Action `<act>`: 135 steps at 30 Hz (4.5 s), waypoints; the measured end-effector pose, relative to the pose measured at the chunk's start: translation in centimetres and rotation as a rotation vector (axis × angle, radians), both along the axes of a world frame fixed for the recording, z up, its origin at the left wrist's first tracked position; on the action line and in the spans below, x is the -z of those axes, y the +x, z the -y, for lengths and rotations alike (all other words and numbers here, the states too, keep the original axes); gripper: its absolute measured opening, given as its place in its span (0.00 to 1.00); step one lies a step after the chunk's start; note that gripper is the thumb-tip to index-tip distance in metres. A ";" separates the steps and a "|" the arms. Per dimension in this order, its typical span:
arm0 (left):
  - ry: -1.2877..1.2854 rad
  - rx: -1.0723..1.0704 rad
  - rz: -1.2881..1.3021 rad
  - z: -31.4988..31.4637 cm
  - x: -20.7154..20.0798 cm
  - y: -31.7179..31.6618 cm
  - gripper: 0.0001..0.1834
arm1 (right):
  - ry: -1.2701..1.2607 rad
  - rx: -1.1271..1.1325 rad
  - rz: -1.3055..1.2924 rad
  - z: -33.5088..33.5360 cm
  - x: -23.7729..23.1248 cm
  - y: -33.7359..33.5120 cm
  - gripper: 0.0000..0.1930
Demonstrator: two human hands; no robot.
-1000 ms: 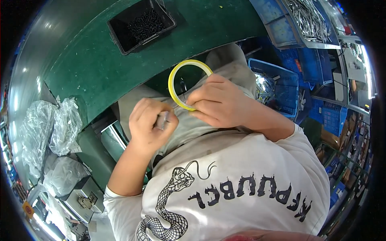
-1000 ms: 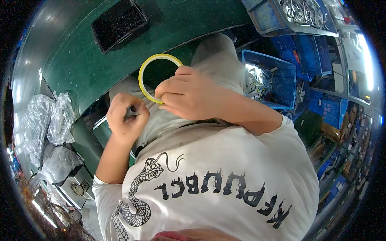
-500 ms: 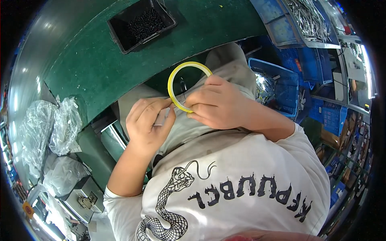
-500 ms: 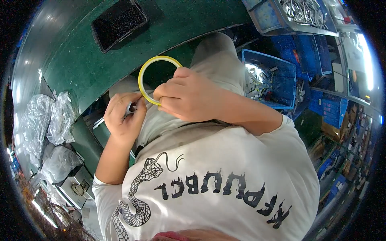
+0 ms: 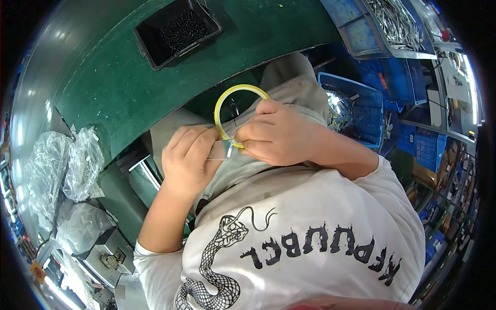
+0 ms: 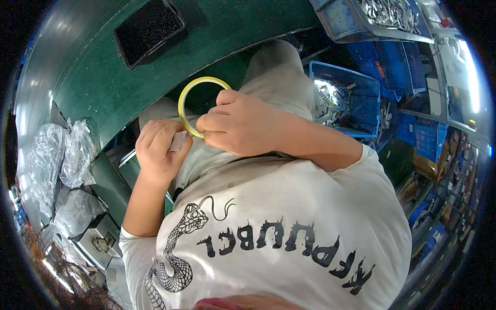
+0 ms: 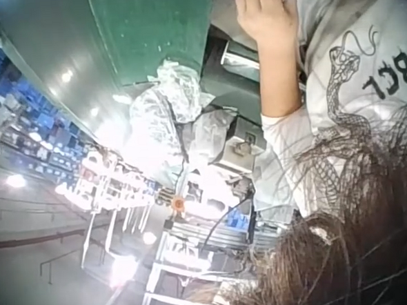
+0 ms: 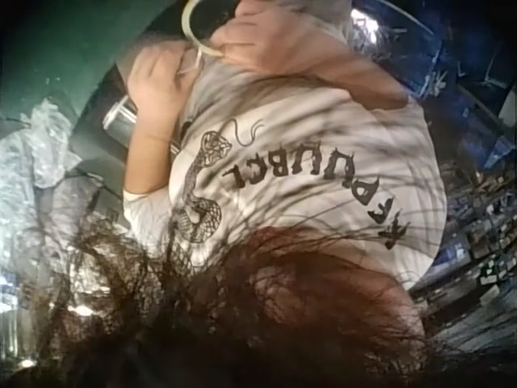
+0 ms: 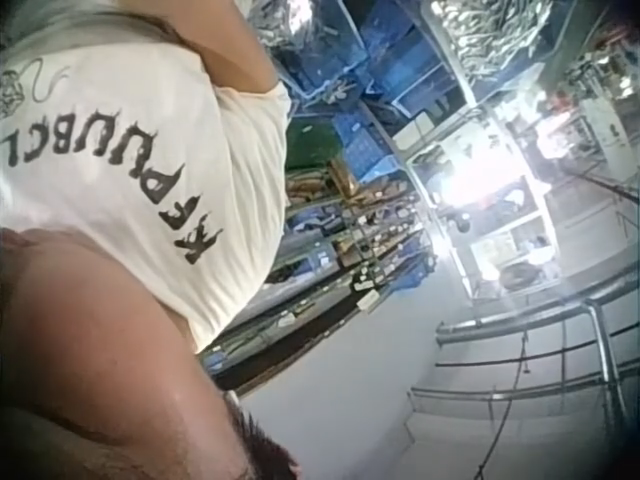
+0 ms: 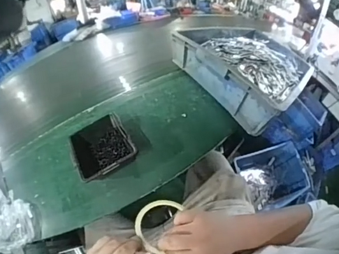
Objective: Applying yellow adhesive tape to small metal components at a factory workbench.
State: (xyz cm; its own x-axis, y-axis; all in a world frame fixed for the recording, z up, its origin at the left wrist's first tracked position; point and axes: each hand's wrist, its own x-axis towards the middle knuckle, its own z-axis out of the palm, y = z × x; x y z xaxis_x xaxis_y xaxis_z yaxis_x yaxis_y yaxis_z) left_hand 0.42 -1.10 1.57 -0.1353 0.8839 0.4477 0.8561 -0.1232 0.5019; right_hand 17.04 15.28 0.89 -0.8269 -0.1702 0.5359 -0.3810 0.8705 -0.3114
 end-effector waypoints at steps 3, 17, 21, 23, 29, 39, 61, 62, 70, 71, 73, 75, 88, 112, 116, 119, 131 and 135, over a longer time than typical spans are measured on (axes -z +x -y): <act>0.003 -0.012 -0.023 0.1 0.4 0.1 0.16 | 0.014 -0.023 0.034 -0.1 0.0 0.0 0.08; -0.001 -0.061 0.204 -0.4 0.4 0.7 0.14 | -0.039 0.103 0.113 0.3 0.0 0.0 0.09; -0.018 -0.057 0.302 -0.3 0.8 0.8 0.13 | -0.118 0.137 0.107 0.5 -0.3 -0.2 0.08; -0.051 -0.079 0.367 -0.2 0.5 0.8 0.12 | -0.122 0.143 0.118 0.6 -0.4 -0.2 0.08; -0.173 -0.074 0.535 -0.3 -0.4 1.4 0.09 | -0.189 0.179 0.149 0.9 -0.3 -0.4 0.08; -0.278 -0.040 0.854 -0.5 -1.0 1.7 0.06 | -0.233 0.229 0.166 1.1 -0.5 -0.7 0.11; -0.330 -0.173 0.865 -0.2 -0.4 1.1 0.07 | -0.584 0.266 0.370 0.4 -0.8 -0.6 0.20; -0.284 -0.129 0.741 -0.4 -0.5 1.0 0.09 | -0.585 0.266 0.370 0.4 -1.0 -0.5 0.20; -0.176 -0.003 0.652 -0.8 -0.7 0.7 0.14 | -0.613 0.226 0.506 0.2 -2.4 0.0 0.20; -0.197 -0.001 0.691 -0.7 -0.6 0.8 0.14 | -0.614 0.226 0.505 0.3 -2.3 0.0 0.20; -0.219 0.000 0.728 -0.6 -0.4 0.9 0.13 | -0.504 0.195 0.400 0.5 -1.8 0.1 0.13; -0.236 0.030 0.751 -0.7 0.0 0.7 0.09 | -0.501 0.140 0.343 0.6 -1.2 0.1 0.11; -0.190 0.124 0.735 -0.6 -0.6 0.5 0.04 | -0.488 -0.004 0.077 0.3 -1.1 0.3 0.17; -0.291 0.155 0.872 -0.1 -0.7 0.3 0.16 | -0.534 -0.187 0.044 0.4 -1.4 0.8 0.15; -0.293 0.213 0.930 -0.1 -0.9 0.6 0.12 | -0.541 -0.198 0.063 0.6 -1.3 1.1 0.16; -0.317 0.251 0.978 -0.1 -1.2 0.5 0.10 | -0.568 -0.208 0.067 0.7 -1.3 1.2 0.17; -0.344 0.329 0.996 -0.3 -1.0 0.4 0.05 | -0.512 -0.209 0.029 0.3 -1.4 1.2 0.18; -0.352 0.347 0.972 -0.3 -1.2 0.2 0.05 | -0.498 -0.224 0.043 0.0 -1.4 1.4 0.17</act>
